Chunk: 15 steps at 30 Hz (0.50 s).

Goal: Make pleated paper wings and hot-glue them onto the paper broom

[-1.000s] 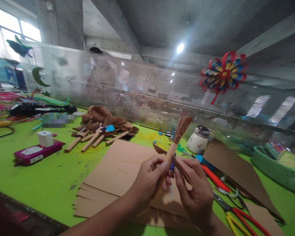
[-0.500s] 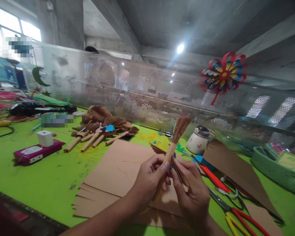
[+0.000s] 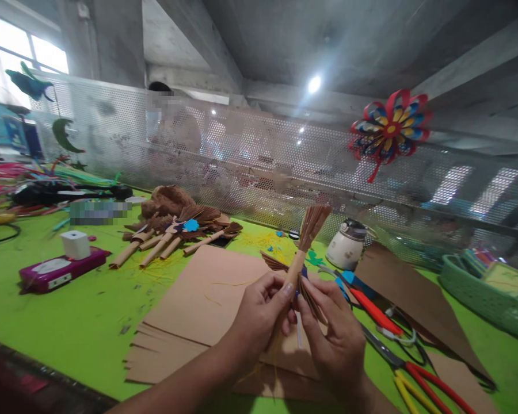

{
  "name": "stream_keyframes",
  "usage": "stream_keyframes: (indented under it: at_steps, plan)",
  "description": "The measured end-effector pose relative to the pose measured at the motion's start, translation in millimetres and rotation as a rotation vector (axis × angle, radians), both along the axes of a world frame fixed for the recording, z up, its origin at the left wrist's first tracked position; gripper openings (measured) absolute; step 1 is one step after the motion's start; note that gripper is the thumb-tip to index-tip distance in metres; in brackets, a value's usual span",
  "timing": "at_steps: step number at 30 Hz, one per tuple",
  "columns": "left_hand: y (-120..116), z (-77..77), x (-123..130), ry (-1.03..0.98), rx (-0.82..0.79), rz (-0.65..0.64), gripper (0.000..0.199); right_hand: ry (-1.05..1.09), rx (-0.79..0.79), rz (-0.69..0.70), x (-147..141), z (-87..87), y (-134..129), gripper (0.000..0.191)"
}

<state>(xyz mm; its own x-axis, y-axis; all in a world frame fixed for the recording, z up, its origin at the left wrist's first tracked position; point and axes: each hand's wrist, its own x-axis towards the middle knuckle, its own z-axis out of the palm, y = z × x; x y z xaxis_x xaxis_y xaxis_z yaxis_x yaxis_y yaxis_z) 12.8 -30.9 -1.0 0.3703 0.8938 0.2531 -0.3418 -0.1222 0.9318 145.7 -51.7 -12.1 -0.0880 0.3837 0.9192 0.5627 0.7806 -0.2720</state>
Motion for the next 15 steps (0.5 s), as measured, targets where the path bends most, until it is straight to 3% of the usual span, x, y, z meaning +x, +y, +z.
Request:
stream_keyframes:
  at_steps: [15]
  plan:
    - [-0.1, -2.4, 0.6, 0.001, -0.013, -0.007, 0.026, 0.018, -0.009, 0.015, 1.2, 0.8, 1.1, 0.040]
